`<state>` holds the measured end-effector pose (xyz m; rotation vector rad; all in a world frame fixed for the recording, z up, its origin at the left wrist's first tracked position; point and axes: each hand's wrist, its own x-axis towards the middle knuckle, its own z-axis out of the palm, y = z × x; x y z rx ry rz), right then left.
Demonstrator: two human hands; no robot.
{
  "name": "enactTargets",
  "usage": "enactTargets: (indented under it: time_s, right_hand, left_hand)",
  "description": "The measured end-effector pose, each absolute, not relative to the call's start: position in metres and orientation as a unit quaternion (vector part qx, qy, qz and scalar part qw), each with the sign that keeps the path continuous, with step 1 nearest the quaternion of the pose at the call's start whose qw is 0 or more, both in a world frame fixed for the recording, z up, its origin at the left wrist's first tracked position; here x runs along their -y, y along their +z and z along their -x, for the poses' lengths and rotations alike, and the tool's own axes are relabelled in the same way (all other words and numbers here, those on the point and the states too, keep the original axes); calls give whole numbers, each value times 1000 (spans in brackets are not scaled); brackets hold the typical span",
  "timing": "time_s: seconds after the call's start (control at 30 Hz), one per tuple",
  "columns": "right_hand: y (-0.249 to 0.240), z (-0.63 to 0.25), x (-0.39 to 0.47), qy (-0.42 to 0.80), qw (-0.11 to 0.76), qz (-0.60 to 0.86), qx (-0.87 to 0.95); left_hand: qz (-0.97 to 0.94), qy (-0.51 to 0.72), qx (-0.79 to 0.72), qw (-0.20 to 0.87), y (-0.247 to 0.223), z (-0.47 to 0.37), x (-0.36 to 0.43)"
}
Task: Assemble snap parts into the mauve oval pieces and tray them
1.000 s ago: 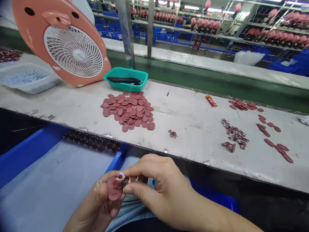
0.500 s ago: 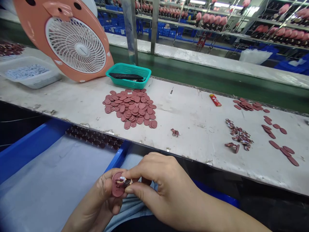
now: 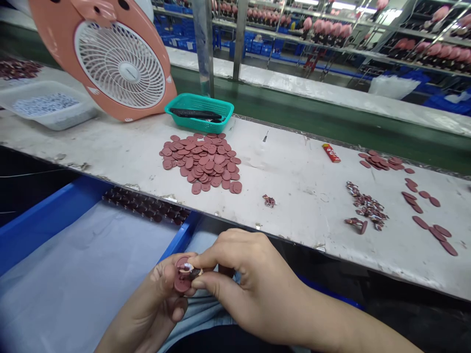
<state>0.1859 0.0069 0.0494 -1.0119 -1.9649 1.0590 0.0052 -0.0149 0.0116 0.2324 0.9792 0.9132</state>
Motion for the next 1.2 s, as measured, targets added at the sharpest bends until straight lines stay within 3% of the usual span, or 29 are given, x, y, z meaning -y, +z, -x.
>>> enactTargets:
  time_s: [1.2]
  right_hand:
    - [49,-183,-11,421,316,372,764]
  left_hand:
    - [-100,402,-412,812,2,7,10]
